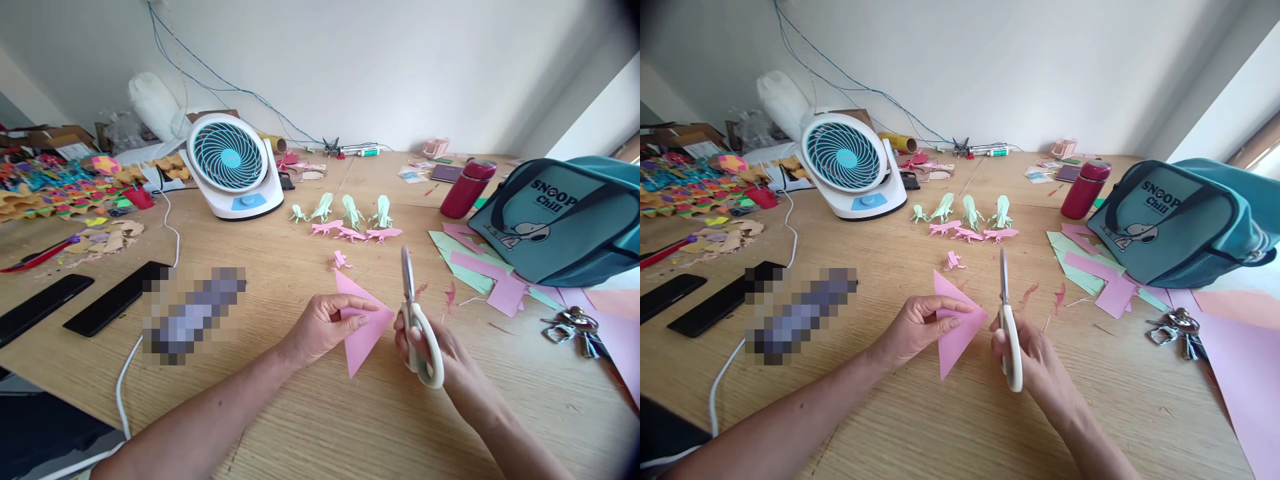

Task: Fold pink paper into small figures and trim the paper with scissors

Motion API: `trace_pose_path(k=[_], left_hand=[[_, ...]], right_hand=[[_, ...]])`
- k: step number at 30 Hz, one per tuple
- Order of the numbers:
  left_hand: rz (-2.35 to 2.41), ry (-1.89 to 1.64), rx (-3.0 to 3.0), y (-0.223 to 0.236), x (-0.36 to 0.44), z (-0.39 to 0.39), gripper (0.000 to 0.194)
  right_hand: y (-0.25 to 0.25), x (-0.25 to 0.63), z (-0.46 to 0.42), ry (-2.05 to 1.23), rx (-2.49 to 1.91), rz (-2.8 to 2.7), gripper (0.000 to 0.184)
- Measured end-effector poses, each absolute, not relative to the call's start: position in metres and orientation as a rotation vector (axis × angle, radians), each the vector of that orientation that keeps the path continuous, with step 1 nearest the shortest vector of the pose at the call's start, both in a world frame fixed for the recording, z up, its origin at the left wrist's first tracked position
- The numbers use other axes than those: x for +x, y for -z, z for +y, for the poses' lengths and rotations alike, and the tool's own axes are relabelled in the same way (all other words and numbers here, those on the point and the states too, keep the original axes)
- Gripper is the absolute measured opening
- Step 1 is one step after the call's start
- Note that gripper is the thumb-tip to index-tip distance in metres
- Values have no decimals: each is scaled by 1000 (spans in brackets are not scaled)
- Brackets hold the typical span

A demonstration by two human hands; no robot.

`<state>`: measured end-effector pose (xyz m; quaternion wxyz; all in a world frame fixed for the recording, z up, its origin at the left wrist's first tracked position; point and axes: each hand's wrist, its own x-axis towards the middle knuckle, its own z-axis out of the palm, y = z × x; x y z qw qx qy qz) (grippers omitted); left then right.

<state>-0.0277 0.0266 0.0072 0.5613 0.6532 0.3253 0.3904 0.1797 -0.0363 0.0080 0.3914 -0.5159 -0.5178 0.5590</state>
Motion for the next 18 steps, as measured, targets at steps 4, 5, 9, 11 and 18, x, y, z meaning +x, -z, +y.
trace_pose_path(k=[4, 5, 9, 11, 18], left_hand=[[814, -909, 1594, -16, -35, 31, 16], [829, -906, 1620, -19, -37, 32, 16], [866, -912, 1721, -34, -44, 34, 21], [867, -919, 1753, -41, -47, 34, 22], [894, -968, 1832, -49, -55, 35, 24]], right_hand=[[-9, 196, -32, -1487, -1273, -1612, 50], [-9, 200, -31, -1483, -1276, -1661, 51], [-9, 208, -30, -1438, -1293, -1796, 50], [-11, 208, -31, -1410, -1302, -1855, 51], [-18, 202, -36, -1301, -1331, -1937, 48]])
